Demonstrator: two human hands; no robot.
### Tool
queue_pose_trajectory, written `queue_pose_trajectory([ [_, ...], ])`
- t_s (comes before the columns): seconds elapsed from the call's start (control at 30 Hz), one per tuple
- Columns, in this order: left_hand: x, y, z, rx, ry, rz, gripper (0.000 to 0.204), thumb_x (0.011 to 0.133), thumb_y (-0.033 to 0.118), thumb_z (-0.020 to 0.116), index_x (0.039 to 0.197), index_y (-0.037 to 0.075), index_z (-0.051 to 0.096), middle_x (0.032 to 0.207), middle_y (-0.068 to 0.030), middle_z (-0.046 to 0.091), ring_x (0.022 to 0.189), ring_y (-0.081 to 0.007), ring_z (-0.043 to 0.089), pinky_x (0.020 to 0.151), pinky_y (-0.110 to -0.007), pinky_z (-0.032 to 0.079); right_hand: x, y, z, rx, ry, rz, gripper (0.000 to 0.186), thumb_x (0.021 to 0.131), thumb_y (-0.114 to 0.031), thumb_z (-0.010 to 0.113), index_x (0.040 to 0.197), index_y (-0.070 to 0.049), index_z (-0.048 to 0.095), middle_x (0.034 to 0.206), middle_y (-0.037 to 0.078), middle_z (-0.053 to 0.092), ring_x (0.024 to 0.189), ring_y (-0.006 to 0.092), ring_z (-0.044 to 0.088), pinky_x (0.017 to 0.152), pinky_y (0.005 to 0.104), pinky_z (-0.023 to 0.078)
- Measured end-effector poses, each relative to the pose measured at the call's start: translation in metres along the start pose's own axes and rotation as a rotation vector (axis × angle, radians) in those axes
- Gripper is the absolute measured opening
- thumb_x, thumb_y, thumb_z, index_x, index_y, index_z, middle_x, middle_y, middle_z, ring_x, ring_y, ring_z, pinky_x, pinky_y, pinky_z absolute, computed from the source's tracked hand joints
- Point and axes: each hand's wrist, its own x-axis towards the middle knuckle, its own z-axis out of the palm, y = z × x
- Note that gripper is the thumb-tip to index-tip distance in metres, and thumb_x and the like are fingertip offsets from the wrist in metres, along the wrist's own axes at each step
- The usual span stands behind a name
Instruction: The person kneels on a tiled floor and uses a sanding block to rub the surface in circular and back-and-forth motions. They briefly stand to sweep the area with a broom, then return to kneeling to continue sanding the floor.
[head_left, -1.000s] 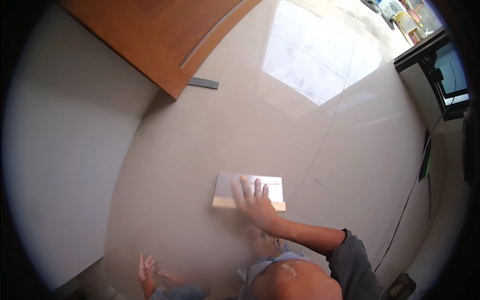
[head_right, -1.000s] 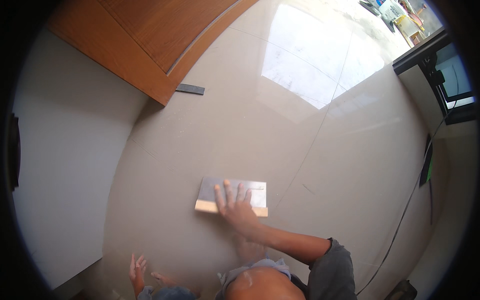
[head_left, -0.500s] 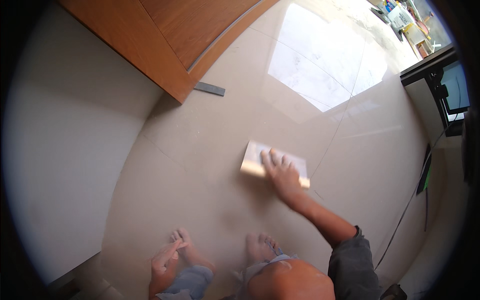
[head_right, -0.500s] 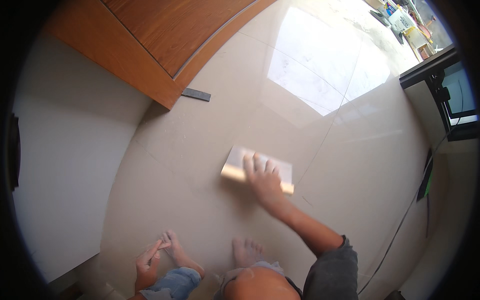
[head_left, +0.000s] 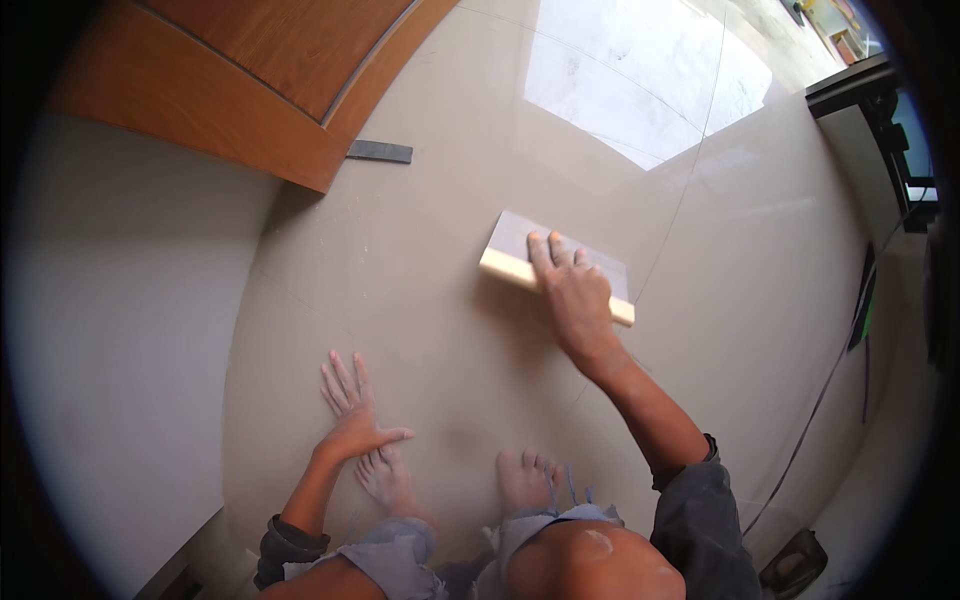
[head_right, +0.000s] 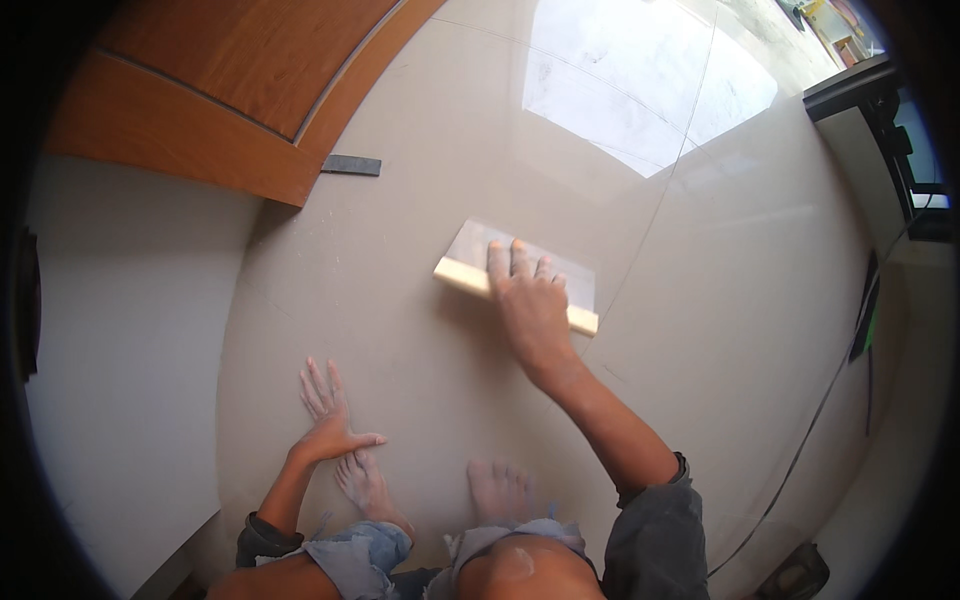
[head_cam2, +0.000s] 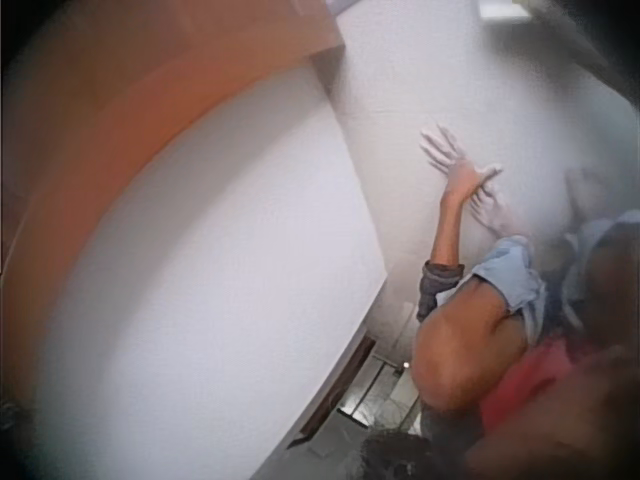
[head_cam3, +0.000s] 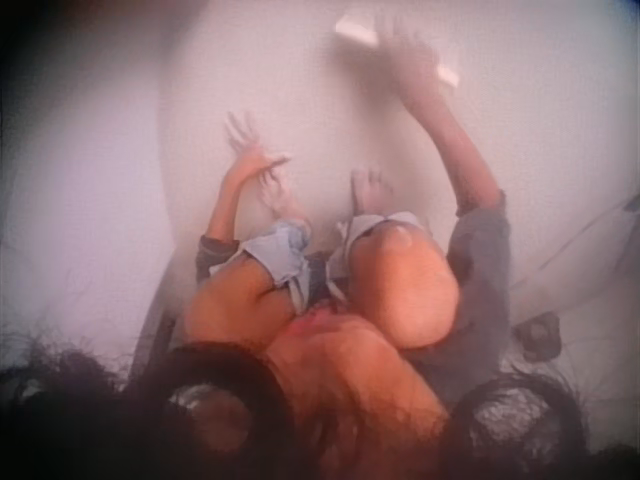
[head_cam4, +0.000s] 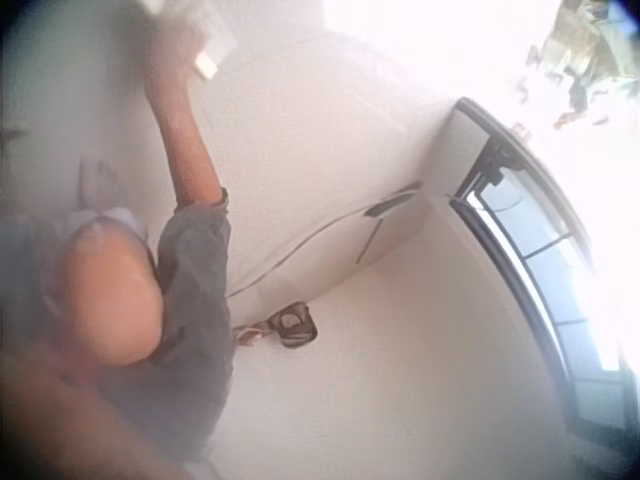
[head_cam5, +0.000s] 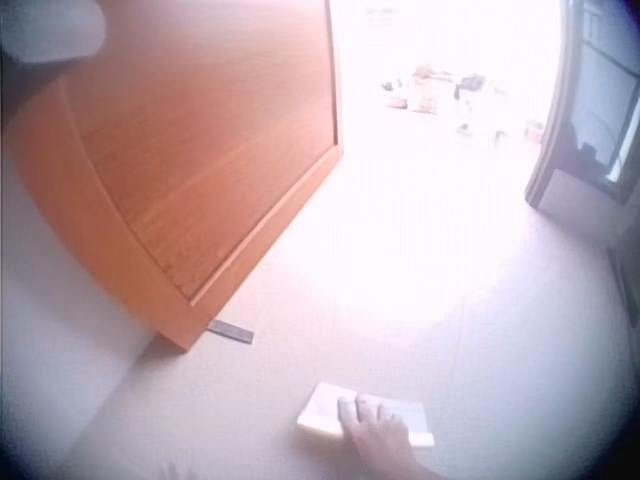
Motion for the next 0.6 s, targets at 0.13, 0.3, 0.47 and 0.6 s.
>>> queue_pose_trajectory([
  [0.13, 0.015, -0.004, 0.004, 0.03, -0.009, -0.045, 0.181, 0.06, 0.066, 0.1, 0.166, -0.001, -0.03, 0.158, -0.0497, -0.042, 0.144, -0.0726, -0.039, 0.116, -0.083, -0.011, -0.006, -0.023, 0.002, 0.03, 0.019, -0.127, 0.069, 0.091, -0.005, 0.075, 0.156, -0.008, 0.056, 0.155, 0.025, 0.06, 0.124, 0.0533, 0.071, 0.094, 0.0572, 0.061],
  [0.3, 0.017, 0.0, 0.003, -0.044, -0.05, -0.026, 0.185, 0.059, 0.066, 0.101, 0.162, -0.002, -0.037, 0.159, -0.046, -0.044, 0.149, -0.066, -0.039, 0.121, -0.077, -0.013, 0.005, -0.038, -0.009, 0.028, 0.009, -0.042, 0.077, 0.086, 0.002, 0.072, 0.159, -0.007, 0.051, 0.157, 0.029, 0.055, 0.129, 0.0536, 0.065, 0.096, 0.0538, 0.06],
  [0.47, 0.01, 0.002, 0.008, -0.026, -0.009, -0.012, 0.182, 0.059, 0.065, 0.102, 0.166, 0.0, -0.032, 0.161, -0.045, -0.044, 0.149, -0.0659, -0.04, 0.118, -0.08, -0.014, -0.153, -0.099, 0.017, 0.146, -0.135, -0.204, 0.074, 0.092, -0.009, 0.067, 0.163, -0.006, 0.047, 0.16, 0.033, 0.049, 0.13, 0.0604, 0.061, 0.103, 0.0672, 0.055],
  [0.6, -0.003, 0.006, -0.004, -0.038, -0.012, -0.065, 0.181, 0.06, 0.062, 0.102, 0.167, 0.002, -0.031, 0.16, -0.0442, -0.045, 0.149, -0.0652, -0.04, 0.119, -0.079, -0.014, -0.156, -0.061, -0.032, 0.253, -0.169, 0.083, 0.069, 0.095, -0.012, 0.067, 0.162, -0.007, 0.049, 0.16, 0.031, 0.05, 0.128, 0.0598, 0.064, 0.103, 0.0675, 0.055],
])
